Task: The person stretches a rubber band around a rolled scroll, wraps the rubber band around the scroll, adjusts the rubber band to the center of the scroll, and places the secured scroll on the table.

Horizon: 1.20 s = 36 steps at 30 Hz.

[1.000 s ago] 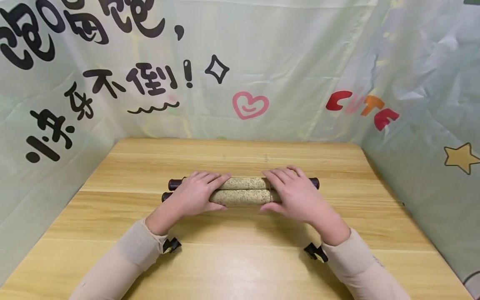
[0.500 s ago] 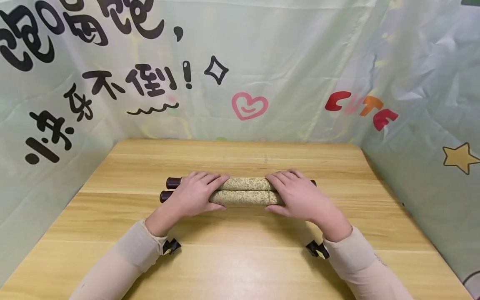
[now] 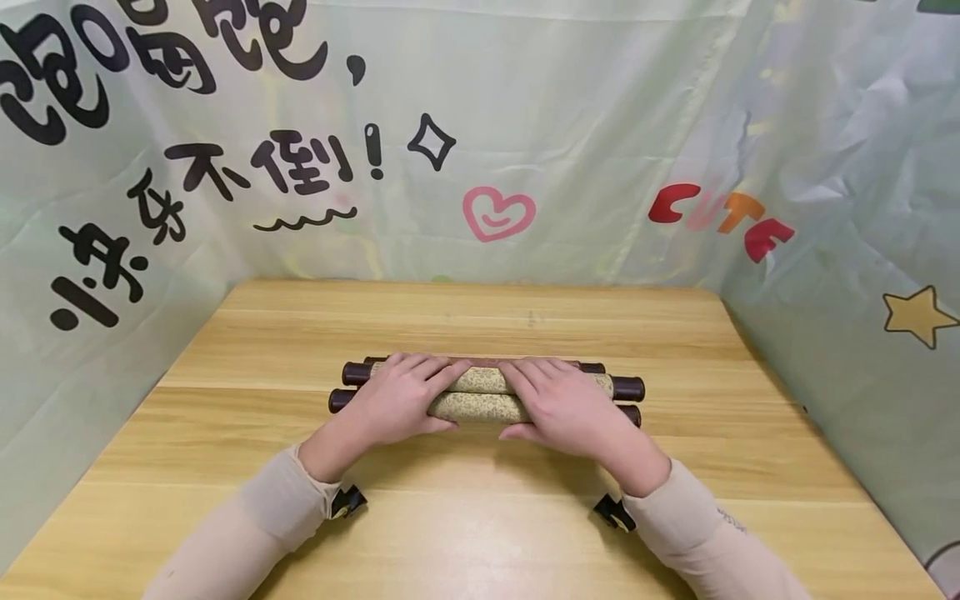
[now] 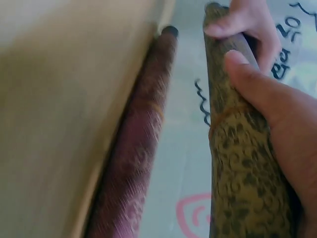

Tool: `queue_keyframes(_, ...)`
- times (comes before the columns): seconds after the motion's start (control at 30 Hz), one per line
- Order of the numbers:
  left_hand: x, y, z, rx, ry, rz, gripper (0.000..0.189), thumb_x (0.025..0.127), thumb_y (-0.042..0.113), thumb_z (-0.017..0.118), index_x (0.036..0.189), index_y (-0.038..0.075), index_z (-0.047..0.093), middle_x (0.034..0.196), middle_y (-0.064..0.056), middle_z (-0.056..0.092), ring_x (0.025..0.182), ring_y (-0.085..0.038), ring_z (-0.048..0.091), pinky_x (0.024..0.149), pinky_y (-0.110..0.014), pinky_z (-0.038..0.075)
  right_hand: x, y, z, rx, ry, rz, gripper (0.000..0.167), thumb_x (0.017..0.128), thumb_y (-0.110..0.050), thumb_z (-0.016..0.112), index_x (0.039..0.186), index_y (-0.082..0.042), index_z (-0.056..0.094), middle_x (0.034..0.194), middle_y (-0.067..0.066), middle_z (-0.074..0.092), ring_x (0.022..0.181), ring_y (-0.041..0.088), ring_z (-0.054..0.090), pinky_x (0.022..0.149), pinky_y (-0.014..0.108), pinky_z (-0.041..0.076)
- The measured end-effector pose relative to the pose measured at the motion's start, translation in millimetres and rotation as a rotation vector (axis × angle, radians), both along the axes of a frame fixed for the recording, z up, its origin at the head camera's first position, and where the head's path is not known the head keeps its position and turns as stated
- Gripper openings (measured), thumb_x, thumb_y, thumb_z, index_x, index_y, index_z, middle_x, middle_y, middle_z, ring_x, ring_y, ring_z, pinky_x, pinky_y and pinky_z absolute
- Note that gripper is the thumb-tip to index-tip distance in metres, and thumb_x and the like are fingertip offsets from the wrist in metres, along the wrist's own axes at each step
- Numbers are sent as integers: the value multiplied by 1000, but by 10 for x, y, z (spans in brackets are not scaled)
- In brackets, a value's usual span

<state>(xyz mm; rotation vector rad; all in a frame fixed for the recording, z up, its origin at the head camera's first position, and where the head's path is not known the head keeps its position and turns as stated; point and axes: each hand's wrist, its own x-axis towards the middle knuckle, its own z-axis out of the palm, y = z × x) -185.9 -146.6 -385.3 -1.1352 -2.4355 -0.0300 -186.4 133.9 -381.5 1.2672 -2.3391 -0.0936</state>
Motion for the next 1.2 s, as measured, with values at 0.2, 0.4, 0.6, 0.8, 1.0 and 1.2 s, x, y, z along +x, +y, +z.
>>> queue_keyframes(0.2, -7, -10, -16, 5, -22, 17, 85, 75, 59, 77, 142, 14, 52, 126, -11, 63, 111, -31, 61, 90, -51, 49, -8, 98, 86, -29, -33, -3, 98, 78, -74, 60, 142, -1, 48, 131, 11, 59, 119, 30, 54, 102, 46, 42)
queue_keyframes(0.4, -44, -65, 17, 28, -38, 59, 82, 74, 56, 78, 140, 14, 54, 124, -12, 64, 111, -33, 61, 92, -53, 48, -39, 297, 217, -36, -45, -67, 93, 82, -76, 53, 140, -2, 51, 131, 10, 59, 121, 30, 53, 102, 48, 40)
queue_keyframes(0.6, -38, -70, 39, 28, -10, 51, 82, 74, 56, 78, 140, 14, 54, 124, -12, 64, 109, -33, 62, 90, -53, 49, -43, 303, 215, -17, -80, -84, 81, 82, -61, 67, 138, -3, 53, 125, 9, 62, 117, 29, 56, 100, 48, 41)
queue_keyframes(0.8, -18, -46, 36, 4, 19, 41, 81, 75, 56, 78, 139, 14, 55, 123, -12, 64, 110, -32, 61, 89, -53, 50, -34, 203, 140, 9, -30, -50, 81, 82, -57, 69, 134, 2, 52, 121, 14, 63, 112, 30, 59, 98, 47, 44)
queue_keyframes(1.0, 6, 10, 10, 13, 26, 10, 82, 73, 54, 80, 139, 14, 54, 122, -10, 65, 108, -30, 62, 84, -50, 51, -9, 92, 51, -18, 22, -3, 83, 79, -56, 73, 133, 4, 54, 119, 14, 64, 109, 31, 60, 97, 46, 47)
queue_keyframes(1.2, 23, 46, -38, 6, 42, 0, 83, 72, 55, 80, 139, 14, 54, 124, -8, 65, 108, -30, 62, 81, -49, 51, 19, -15, -21, -30, 43, 8, 84, 79, -60, 72, 132, 4, 55, 123, 14, 64, 110, 30, 61, 96, 44, 47)
